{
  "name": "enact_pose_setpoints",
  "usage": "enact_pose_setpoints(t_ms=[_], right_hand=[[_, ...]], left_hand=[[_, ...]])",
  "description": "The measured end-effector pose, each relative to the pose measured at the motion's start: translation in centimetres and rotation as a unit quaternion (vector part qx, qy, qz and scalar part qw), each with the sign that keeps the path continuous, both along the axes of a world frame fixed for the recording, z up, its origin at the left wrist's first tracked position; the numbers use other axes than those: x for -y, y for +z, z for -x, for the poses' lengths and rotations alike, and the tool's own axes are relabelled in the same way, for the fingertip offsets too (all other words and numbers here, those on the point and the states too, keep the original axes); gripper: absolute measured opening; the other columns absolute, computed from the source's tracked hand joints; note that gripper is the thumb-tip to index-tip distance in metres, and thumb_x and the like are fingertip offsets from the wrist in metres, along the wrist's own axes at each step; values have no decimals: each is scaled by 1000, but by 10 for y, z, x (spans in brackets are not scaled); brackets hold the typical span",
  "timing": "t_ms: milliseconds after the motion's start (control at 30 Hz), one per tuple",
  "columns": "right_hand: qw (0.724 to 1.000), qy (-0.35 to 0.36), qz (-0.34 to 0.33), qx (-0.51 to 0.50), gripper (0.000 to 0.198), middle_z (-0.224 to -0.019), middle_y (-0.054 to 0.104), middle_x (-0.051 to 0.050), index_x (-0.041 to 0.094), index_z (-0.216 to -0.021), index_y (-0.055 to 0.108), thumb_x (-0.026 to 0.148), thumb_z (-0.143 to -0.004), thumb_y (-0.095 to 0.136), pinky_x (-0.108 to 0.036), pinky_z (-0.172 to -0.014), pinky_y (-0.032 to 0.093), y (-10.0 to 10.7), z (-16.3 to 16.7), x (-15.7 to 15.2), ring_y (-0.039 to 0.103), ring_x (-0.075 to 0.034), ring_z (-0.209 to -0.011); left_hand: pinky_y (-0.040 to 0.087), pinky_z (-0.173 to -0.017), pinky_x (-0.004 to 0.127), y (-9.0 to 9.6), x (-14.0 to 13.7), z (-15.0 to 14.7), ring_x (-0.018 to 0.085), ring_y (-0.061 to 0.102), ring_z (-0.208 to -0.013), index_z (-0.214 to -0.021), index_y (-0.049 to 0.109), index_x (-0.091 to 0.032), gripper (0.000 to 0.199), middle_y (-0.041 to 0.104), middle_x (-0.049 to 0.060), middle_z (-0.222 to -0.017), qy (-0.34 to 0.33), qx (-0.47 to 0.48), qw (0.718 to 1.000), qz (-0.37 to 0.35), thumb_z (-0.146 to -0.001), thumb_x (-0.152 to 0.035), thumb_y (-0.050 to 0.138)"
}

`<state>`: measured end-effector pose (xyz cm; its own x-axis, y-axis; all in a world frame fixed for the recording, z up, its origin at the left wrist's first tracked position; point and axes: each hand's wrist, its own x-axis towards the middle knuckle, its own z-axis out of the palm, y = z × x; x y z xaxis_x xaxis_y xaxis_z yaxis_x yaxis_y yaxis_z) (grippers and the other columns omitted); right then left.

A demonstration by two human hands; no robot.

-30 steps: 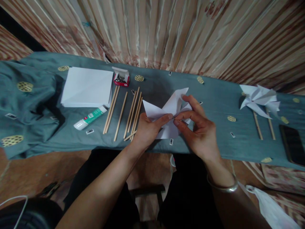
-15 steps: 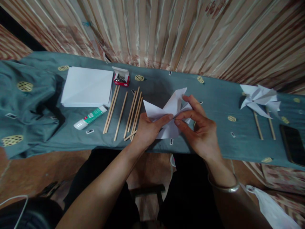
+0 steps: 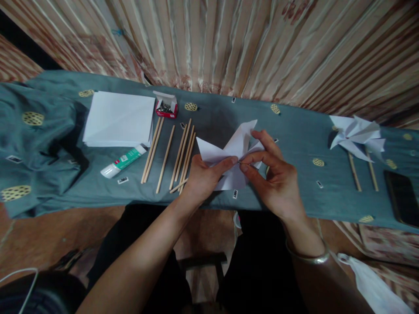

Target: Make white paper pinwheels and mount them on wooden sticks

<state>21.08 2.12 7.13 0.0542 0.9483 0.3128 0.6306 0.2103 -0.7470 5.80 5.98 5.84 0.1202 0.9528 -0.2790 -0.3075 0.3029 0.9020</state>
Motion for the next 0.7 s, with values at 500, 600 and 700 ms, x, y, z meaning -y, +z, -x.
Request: enact_pose_setpoints(t_ms=[500,600,700], right_hand=[[1000,-1,-21,10,6,-149,53,0,26,-85,69,30,-87,66,-61,-123,20,3,0,4,34,-31,-148],[1000,5,-22,12,5,-149,53,1,27,-85,69,30,-87,66,-61,-123,19,3,-1,4,33,-30,-148],[1000,7,-21,12,4,-149,52,2,27,-85,69,29,-87,66,-61,-123,19,3,-2,4,33,-30,-149]], left_hand=[[51,-63,28,-7,-1,-1,16,65,-64,-70,74,-15,22,73,2,-69,6,4,1000,-10,-61,-31,86],[51,-64,28,-8,-1,0,16,65,-64,-71,74,-15,21,73,2,-70,4,5,1000,-13,-61,-30,85],[52,-64,28,-8,-1,0,16,65,-63,-69,74,-15,19,73,2,-69,0,5,1000,-11,-62,-29,85]])
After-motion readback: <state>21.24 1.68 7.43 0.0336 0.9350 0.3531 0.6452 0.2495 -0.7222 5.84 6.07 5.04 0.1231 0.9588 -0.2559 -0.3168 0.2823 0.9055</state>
